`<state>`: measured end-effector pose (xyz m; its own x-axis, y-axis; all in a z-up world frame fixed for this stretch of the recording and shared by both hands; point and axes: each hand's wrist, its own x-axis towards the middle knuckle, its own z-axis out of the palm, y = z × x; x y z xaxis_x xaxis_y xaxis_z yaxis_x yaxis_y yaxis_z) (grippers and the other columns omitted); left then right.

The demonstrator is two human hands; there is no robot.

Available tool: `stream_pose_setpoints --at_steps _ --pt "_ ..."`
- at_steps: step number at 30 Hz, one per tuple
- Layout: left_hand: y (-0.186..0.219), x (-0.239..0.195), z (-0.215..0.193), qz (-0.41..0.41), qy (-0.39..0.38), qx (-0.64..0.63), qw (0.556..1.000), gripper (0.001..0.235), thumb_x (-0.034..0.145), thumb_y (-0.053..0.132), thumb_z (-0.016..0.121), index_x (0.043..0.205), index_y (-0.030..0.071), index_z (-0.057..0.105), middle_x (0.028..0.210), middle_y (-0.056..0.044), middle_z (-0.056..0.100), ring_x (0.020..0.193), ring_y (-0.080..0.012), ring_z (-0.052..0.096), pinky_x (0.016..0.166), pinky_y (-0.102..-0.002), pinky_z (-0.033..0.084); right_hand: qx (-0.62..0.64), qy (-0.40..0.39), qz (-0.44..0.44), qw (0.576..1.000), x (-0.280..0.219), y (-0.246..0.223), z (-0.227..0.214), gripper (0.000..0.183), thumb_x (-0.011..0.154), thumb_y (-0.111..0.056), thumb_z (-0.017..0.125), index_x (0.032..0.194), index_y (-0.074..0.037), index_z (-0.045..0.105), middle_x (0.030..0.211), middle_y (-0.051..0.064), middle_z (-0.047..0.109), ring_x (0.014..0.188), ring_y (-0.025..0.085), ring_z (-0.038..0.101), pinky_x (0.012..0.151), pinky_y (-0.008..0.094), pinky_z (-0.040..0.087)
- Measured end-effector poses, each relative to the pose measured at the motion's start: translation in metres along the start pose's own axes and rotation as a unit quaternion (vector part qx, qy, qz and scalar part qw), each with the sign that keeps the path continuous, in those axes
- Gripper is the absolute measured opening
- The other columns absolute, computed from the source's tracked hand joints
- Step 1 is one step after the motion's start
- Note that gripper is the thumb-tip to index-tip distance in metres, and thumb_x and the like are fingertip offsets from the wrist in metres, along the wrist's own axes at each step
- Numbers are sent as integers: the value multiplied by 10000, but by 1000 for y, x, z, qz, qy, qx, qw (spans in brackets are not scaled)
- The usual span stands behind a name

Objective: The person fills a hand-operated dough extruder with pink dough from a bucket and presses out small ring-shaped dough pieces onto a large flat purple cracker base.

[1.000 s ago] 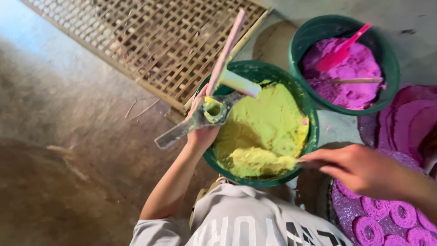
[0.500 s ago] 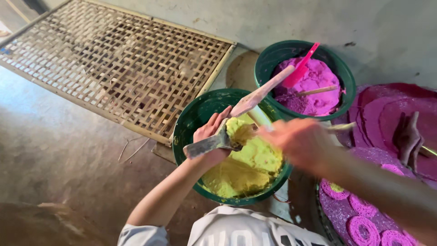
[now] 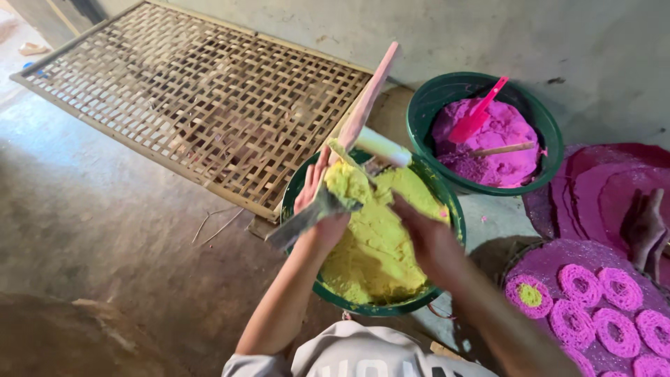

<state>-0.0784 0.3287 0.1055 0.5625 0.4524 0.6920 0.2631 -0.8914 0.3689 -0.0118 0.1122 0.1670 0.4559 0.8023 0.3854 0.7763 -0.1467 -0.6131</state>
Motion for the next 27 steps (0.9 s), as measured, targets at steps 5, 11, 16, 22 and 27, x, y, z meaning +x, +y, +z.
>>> stream_pose_setpoints --at_steps 5,11,16,22,27 --pt "-18 6 -9 -39 -55 -35 997 604 735 150 748 1305 35 586 1522 -195 487 1096 -354 629 851 -431 573 161 -82 141 973 -51 29 22 494 954 -8 538 1445 -55 533 1264 162 733 1229 240 681 966 273 493" --pt "-8 1 9 48 -27 -22 998 596 729 161 783 1299 136 610 1616 -310 315 1158 -381 542 832 -403 560 108 -19 164 980 -33 93 29 460 998 -40 554 1457 -41 528 1264 139 744 1123 246 691 945 279 500" --pt "-21 8 19 8 -88 47 995 617 703 219 755 1293 120 599 1573 -287 340 1223 -376 538 844 -415 565 39 -24 80 996 -35 58 41 470 959 -79 616 1426 -55 567 1169 179 758 1076 239 737 901 319 547" --pt "-32 8 -22 -100 -263 -9 960 837 808 475 656 1555 197 400 1180 -59 602 914 -222 679 770 -374 573 -140 -190 241 942 13 11 -67 372 942 -406 657 1287 -273 700 869 105 791 728 244 725 655 401 548" --pt "-3 -6 -20 12 -211 -103 972 686 819 349 699 1460 177 527 1123 -86 641 939 -294 674 757 -459 555 -330 -317 118 881 63 -20 -50 261 992 -370 563 1203 -264 675 838 107 734 761 269 729 672 428 555"
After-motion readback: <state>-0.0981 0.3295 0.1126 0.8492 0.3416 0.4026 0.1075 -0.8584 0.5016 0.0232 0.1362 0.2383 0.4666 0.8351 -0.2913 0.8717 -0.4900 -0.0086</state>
